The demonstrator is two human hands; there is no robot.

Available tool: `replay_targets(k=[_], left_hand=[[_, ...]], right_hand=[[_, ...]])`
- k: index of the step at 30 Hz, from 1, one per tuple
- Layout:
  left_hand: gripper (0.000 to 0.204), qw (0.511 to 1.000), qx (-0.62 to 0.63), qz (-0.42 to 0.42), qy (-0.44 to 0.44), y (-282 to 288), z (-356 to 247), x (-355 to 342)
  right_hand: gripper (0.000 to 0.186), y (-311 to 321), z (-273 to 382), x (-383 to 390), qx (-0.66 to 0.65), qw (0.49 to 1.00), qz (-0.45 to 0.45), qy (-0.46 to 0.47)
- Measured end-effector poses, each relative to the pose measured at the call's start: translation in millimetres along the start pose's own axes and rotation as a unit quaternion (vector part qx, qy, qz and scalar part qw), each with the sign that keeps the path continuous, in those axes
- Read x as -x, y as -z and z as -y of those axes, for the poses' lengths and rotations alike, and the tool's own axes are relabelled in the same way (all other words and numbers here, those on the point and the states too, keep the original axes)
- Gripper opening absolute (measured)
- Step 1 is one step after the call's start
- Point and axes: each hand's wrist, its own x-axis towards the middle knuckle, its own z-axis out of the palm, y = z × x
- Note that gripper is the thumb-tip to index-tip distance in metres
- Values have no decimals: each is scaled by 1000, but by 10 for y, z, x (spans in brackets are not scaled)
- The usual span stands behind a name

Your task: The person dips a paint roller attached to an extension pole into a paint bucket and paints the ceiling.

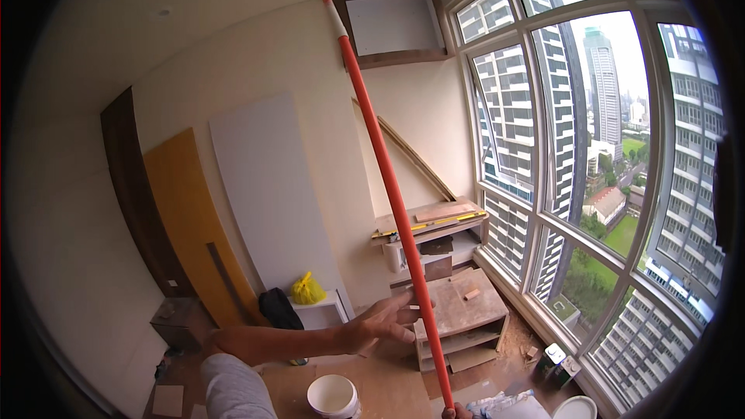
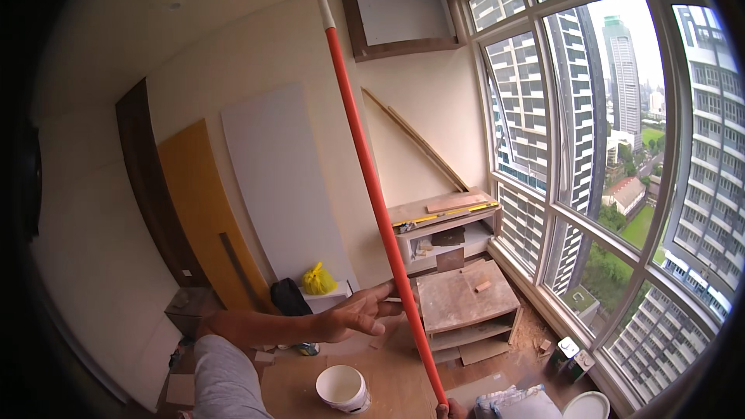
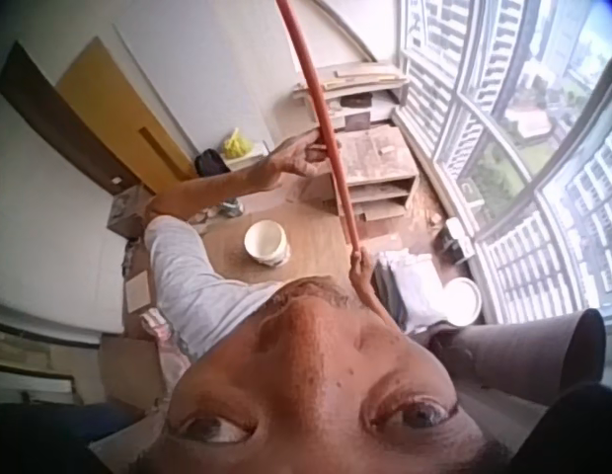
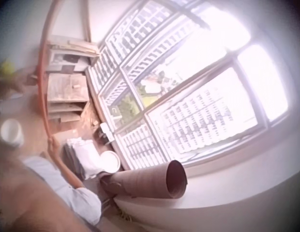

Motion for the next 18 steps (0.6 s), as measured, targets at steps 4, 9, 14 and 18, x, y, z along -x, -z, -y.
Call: replay_targets(k=[4, 9, 14, 18], left_hand=[[97, 1000, 19, -14, 13, -123, 119, 74], [95, 999, 38, -22, 13, -91, 246, 130], [93, 1000, 9, -20, 12, -7, 231, 159], [94, 1000, 18, -20, 14, -9, 197, 199]], right_hand=[[46, 134, -113, 228, 16, 1000, 20, 13], [45, 191, -33, 293, 43, 999, 11, 14], [45, 131, 104, 201, 12, 999, 40, -14], [45, 72, 174, 152, -5, 999, 38, 1]])
